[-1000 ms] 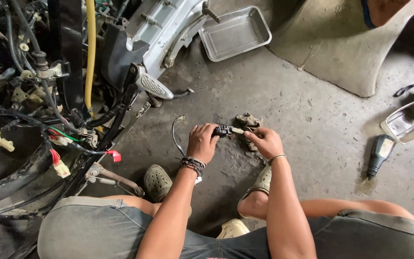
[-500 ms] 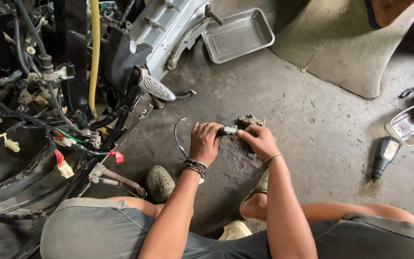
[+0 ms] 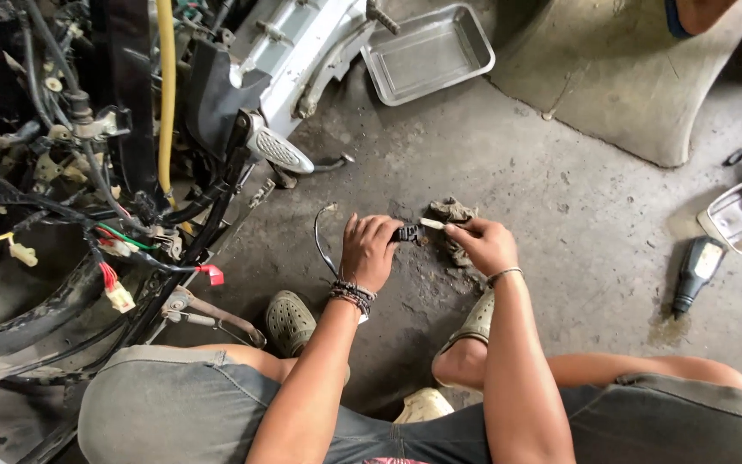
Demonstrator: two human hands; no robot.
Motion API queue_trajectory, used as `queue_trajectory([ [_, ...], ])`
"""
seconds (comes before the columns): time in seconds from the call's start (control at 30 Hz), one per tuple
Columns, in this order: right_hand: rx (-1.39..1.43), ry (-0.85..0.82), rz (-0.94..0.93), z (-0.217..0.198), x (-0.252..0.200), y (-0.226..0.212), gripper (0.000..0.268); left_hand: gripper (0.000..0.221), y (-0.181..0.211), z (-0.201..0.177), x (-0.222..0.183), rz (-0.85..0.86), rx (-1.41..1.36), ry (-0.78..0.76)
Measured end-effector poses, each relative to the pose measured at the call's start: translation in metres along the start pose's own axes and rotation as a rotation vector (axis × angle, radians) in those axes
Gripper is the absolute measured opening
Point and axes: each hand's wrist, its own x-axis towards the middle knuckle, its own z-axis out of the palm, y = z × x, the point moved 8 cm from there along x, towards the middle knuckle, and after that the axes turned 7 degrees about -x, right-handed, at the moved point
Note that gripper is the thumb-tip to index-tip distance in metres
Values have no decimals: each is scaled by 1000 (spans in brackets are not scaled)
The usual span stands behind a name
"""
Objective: Cleaning and inspecting a motorcycle throttle body or fuel injector assembly
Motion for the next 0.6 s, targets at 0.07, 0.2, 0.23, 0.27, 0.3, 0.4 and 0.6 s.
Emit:
queue_trajectory([
  [0.07, 107, -17, -51, 9, 6, -5, 41, 38, -4, -1, 3, 0, 8, 1],
  [0.2, 109, -20, -25, 41, 11, -1, 49, 36, 5, -4, 0, 34, 18, 41],
  [0.23, 108, -23, -21, 38, 8, -2, 49, 36, 7, -2, -1, 32, 16, 38],
  [0.27, 3, 54, 59, 30, 5, 1, 49, 36, 6, -4, -1, 21, 5, 60],
  [0.3, -101, 132, 138, 22, 2, 2, 50, 37, 5, -7, -2, 10, -5, 83],
  [0.4, 6, 101, 120, 31, 4, -10, 50, 31, -18, -1, 0, -61, -41, 189],
  [0.6, -128, 63, 93, 32, -24, -62, 56, 31, -7, -14, -7, 1, 147, 342],
])
